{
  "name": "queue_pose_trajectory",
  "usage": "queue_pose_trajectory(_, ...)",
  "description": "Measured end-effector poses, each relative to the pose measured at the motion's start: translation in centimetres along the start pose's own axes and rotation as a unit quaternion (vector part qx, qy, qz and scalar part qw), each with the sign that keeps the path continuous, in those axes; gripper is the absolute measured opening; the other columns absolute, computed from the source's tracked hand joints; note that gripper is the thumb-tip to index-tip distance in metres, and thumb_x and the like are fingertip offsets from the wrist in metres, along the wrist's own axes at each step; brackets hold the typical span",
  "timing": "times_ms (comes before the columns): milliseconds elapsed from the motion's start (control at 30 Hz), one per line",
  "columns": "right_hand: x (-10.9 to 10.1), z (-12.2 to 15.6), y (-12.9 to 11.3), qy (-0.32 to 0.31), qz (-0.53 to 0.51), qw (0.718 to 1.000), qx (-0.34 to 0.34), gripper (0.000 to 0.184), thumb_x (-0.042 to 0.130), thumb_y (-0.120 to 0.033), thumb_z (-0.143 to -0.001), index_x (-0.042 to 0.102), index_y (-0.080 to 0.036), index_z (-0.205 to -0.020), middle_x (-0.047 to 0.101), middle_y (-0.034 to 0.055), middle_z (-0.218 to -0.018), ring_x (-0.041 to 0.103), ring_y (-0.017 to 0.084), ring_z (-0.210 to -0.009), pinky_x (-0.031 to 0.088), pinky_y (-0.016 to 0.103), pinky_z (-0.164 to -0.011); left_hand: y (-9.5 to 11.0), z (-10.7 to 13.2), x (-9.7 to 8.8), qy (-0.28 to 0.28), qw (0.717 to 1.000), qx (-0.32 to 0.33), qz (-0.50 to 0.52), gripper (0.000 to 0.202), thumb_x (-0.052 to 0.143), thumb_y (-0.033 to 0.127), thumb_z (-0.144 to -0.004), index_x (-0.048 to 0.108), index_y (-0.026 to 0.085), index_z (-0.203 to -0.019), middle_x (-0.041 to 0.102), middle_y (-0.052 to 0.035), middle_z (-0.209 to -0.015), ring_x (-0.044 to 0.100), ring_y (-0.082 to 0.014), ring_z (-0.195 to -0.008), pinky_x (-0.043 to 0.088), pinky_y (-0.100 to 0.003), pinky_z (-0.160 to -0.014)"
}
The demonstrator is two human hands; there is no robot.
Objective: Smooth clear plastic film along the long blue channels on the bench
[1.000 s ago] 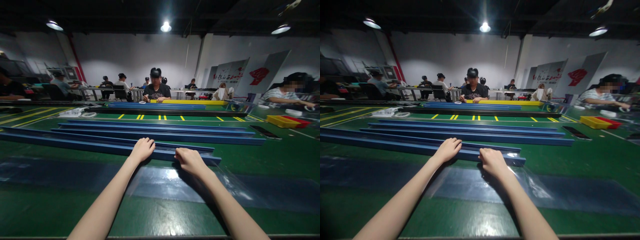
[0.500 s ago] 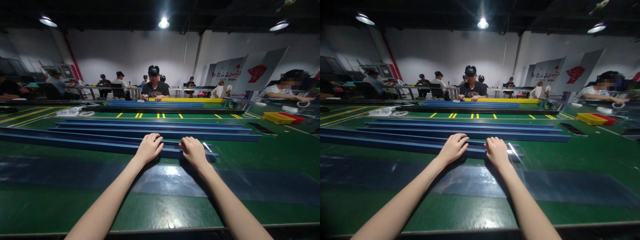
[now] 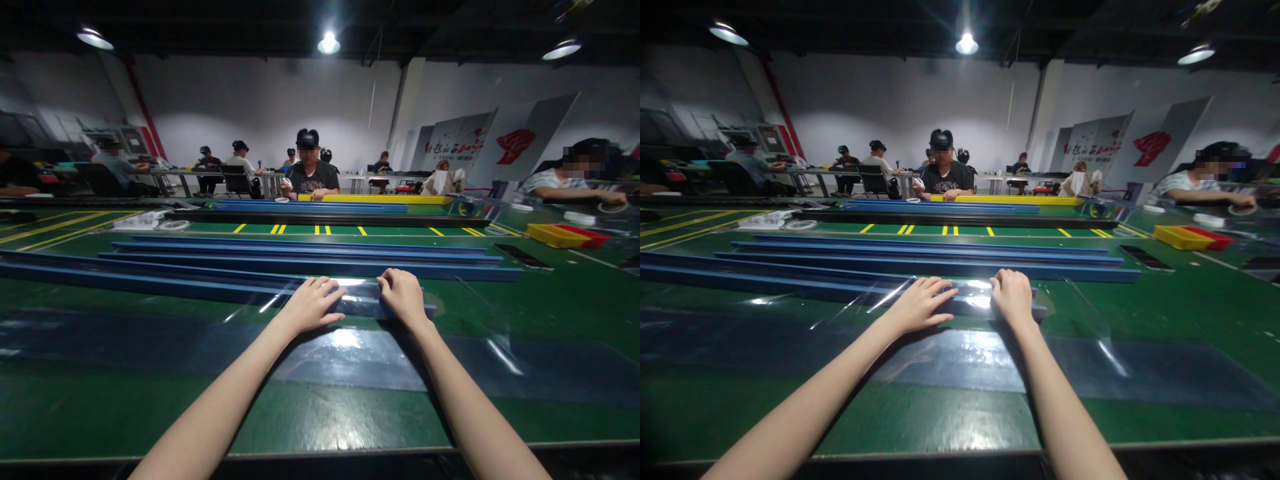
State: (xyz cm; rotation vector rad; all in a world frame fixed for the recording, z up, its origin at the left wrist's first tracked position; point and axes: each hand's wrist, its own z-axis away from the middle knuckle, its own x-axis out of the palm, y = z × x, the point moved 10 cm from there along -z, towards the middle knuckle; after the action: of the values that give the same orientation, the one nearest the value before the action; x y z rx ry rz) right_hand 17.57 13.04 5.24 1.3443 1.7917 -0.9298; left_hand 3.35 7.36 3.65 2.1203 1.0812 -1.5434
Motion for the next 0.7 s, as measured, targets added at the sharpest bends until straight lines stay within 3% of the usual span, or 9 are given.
queue_pose_trajectory(300, -2.0, 0.3, 3.1, 0.084, 0.083, 0.991, 0.055, 0.029, 0.037, -0.028, -0.081, 0.063, -0.014, -0.078, 0.060, 0.0109, -0.082, 0.047, 0.022, -0.082, 0.025, 0.037, -0.090, -1.9, 0.3, -0.3, 0.015, 0.996, -0.080, -0.021, 0.042, 0.034, 0.047, -0.085, 0.048, 0.023, -0.117, 0.051, -0.0069, -0.117, 0.044, -0.0216, -0.105, 0.032, -0.035, -0.086)
queue_pose_trajectory(433, -2.4, 0.6, 4.3, 0.111, 0.095, 0.986, 0.082, 0.026, 0.040, -0.026, -0.079, 0.063, -0.013, -0.078, 0.058, 0.0123, -0.083, 0.046, 0.023, -0.083, 0.024, 0.039, -0.091, -3.7, 0.7, -0.4, 0.026, 0.985, -0.169, -0.031, 0.040, 0.033, 0.044, -0.085, 0.051, 0.021, -0.113, 0.052, -0.0090, -0.114, 0.044, -0.0240, -0.104, 0.034, -0.039, -0.084)
queue_pose_trajectory(567, -2.1, 0.7, 4.0, 0.112, 0.090, 0.987, 0.072, 0.024, 0.041, -0.024, -0.078, 0.062, -0.013, -0.079, 0.058, 0.0135, -0.087, 0.047, 0.025, -0.085, 0.025, 0.042, -0.091, -5.8, 1.8, 0.0, 0.030, 0.959, -0.280, -0.037, 0.043, 0.035, 0.048, -0.083, 0.054, 0.021, -0.111, 0.052, -0.0109, -0.116, 0.040, -0.0293, -0.109, 0.027, -0.050, -0.091)
queue_pose_trajectory(700, -1.3, 0.5, 2.2, 0.074, 0.041, 0.996, 0.041, 0.027, 0.038, -0.024, -0.081, 0.062, -0.013, -0.085, 0.059, 0.0123, -0.097, 0.047, 0.022, -0.092, 0.027, 0.037, -0.089, -6.3, 2.0, 0.8, 0.009, 0.954, -0.301, -0.007, 0.044, 0.035, 0.048, -0.082, 0.052, 0.021, -0.114, 0.050, -0.0103, -0.118, 0.039, -0.0292, -0.111, 0.028, -0.050, -0.092)
